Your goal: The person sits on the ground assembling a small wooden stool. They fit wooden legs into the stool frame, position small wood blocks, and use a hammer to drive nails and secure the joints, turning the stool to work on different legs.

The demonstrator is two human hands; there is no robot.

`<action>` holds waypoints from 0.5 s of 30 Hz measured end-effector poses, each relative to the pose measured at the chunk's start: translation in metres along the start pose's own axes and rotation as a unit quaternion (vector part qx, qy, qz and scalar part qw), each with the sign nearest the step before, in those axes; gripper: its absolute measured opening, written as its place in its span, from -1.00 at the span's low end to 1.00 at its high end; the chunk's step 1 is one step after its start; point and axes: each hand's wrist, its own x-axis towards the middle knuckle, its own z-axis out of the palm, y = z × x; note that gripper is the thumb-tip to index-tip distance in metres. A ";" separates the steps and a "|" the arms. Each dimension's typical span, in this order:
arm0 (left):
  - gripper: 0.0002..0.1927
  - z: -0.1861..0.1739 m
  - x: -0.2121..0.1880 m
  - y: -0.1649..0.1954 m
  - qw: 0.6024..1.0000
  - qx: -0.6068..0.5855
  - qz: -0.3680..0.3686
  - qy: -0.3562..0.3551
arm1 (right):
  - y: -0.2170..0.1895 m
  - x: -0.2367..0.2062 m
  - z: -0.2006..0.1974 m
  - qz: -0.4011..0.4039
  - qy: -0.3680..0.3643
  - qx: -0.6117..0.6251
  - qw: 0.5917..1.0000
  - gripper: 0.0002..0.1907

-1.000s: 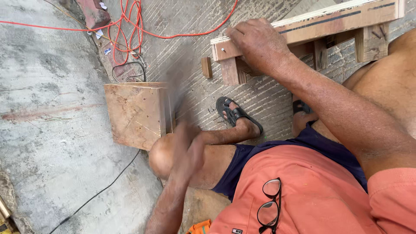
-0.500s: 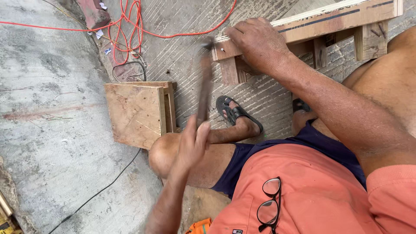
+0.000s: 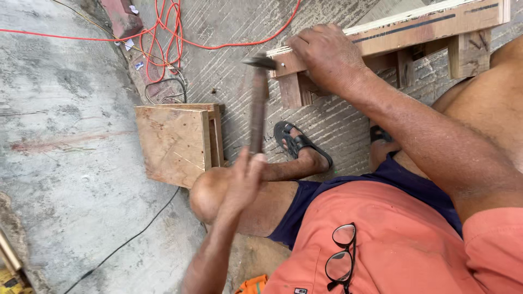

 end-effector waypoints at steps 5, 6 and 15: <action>-0.64 -0.082 -0.062 -0.050 0.912 -0.356 0.174 0.105 | -0.004 0.005 -0.003 0.003 -0.046 -0.011 0.999 -0.55; -0.64 -0.101 -0.067 -0.043 0.872 -0.417 0.238 0.091 | -0.005 0.005 -0.003 -0.001 -0.018 -0.012 1.000 -0.56; -0.68 0.000 0.002 -0.007 0.987 -0.104 -0.122 -0.016 | -0.001 -0.001 -0.008 0.004 -0.036 0.012 0.999 -0.58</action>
